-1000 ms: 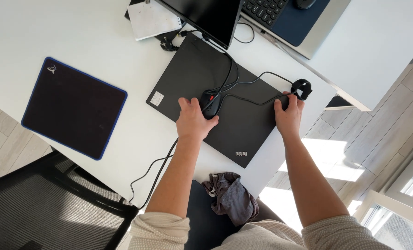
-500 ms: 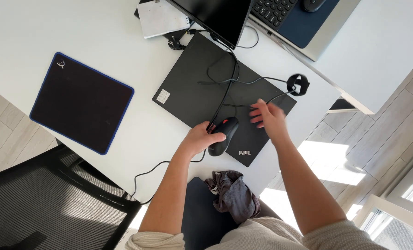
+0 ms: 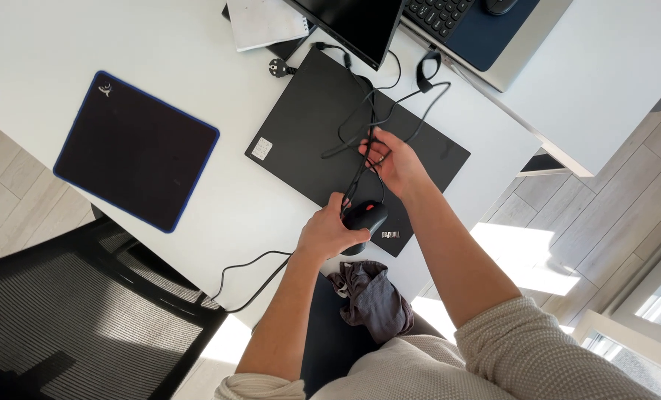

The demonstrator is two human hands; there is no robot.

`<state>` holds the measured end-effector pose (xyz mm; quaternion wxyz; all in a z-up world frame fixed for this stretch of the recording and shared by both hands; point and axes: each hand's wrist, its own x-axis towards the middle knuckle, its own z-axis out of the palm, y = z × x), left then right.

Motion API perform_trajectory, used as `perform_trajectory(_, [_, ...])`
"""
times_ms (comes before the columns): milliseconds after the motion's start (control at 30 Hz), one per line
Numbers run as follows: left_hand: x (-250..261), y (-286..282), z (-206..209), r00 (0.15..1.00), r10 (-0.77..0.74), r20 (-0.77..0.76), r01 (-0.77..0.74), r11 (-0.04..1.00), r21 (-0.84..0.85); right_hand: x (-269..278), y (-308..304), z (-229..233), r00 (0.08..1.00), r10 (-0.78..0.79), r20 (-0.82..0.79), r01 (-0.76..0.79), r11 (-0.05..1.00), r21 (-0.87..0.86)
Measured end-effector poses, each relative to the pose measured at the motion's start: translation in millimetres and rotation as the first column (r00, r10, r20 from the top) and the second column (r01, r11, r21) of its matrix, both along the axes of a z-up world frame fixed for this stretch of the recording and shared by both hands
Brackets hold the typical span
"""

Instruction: Clearing computer peripherals from a desk and wiping the surface with a wet cloth rinsed in a bucket.

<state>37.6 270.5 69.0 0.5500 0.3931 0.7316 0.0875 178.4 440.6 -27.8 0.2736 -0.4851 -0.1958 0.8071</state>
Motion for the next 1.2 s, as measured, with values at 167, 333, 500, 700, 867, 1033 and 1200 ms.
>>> perform_trajectory(167, [-3, -15, -9, 0.999, -0.046, -0.029, 0.048, 0.995, 0.082, 24, -32, 0, 0.985, -0.012, 0.17, 0.001, 0.998, 0.064])
perform_trajectory(333, [-17, -26, -36, 0.993, -0.105, -0.062, 0.113, 0.982, 0.151, 46, -75, 2, 0.906, 0.179, 0.385, -0.242, 0.963, 0.122])
perform_trajectory(500, [-35, -35, -43, 0.992, 0.038, 0.121, -0.054, 0.989, 0.138, 55, -130, -30, 0.989, 0.117, 0.093, -0.1, 0.981, -0.167])
perform_trajectory(700, [-56, -48, -65, 0.967, 0.253, 0.019, -0.247, 0.922, 0.299, 36, -209, -1, 0.965, -0.196, -0.174, 0.06, 0.811, -0.582])
perform_trajectory(867, [-33, -101, -42, 0.895, 0.358, -0.265, -0.142, 0.793, 0.593, 22, -249, 15, 0.93, -0.291, -0.223, 0.109, 0.8, -0.591])
perform_trajectory(1033, [5, -183, -48, 0.823, 0.479, -0.306, -0.087, 0.638, 0.765, 9, -276, 47, 0.959, 0.238, -0.155, -0.215, 0.965, 0.149])
perform_trajectory(1200, [41, -215, -55, 0.87, 0.464, -0.167, -0.155, 0.578, 0.801, -5, -276, 69, 0.94, 0.323, -0.109, -0.295, 0.931, 0.215])
